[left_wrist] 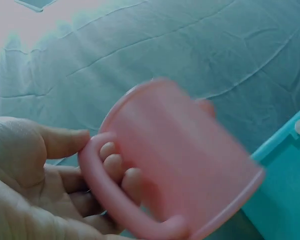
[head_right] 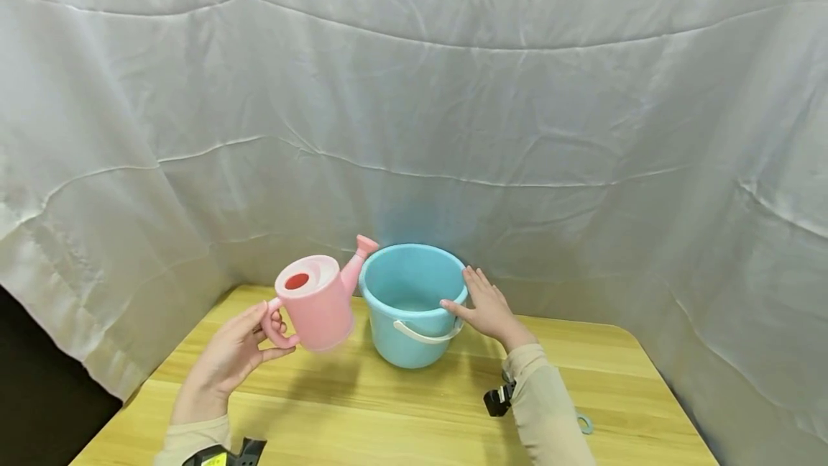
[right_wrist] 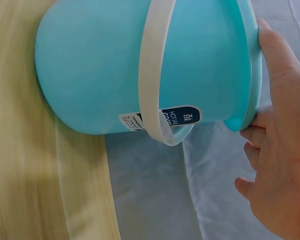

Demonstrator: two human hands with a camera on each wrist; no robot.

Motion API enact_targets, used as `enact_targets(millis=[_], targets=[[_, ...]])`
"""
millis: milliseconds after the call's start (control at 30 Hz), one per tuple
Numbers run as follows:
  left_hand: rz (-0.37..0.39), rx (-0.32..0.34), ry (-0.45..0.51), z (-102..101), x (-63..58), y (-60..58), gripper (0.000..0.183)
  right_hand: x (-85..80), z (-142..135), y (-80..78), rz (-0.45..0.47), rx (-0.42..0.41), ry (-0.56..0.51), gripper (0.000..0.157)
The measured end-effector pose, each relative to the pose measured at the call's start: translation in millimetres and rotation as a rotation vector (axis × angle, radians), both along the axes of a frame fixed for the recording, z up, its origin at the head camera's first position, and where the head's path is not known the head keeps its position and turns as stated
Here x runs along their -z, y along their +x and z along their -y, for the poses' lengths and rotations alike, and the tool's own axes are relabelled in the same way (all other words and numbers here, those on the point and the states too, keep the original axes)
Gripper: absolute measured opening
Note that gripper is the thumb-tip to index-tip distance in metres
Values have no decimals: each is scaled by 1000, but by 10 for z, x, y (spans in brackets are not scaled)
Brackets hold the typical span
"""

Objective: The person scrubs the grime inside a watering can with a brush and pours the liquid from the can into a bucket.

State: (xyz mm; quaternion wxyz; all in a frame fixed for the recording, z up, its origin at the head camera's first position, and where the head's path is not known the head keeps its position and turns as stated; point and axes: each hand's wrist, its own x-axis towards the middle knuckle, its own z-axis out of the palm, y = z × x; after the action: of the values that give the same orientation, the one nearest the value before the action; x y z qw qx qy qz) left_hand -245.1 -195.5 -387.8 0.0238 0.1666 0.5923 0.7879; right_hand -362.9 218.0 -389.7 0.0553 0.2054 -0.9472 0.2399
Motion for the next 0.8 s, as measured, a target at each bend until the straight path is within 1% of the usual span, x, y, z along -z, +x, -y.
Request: enact_targets(millis=[100, 200, 267, 367, 500, 633, 700, 800], targets=[[69, -155, 0, -69, 15, -42, 34, 3, -7, -10, -5, 1, 1, 89], [138, -290, 20, -151, 44, -107, 32, 10, -14, -18, -9, 0, 2, 89], [173, -358, 35, -197, 69, -152, 29, 17, -16, -19, -10, -2, -3, 89], [198, -448, 51, -270, 106, -222, 26, 24, -24, -23, -8, -4, -11, 90], [202, -551, 50, -385, 150, -288, 23, 28, -26, -29, -11, -1, -11, 90], [202, -640, 46, -506, 197, -327, 26, 35, -17, -31, -12, 2, 0, 89], [205, -671, 54, -561, 220, -346, 27, 39, -13, -31, -9, 7, 2, 89], [194, -694, 74, -637, 238, -376, 27, 41, -8, -34, -16, 8, 3, 88]])
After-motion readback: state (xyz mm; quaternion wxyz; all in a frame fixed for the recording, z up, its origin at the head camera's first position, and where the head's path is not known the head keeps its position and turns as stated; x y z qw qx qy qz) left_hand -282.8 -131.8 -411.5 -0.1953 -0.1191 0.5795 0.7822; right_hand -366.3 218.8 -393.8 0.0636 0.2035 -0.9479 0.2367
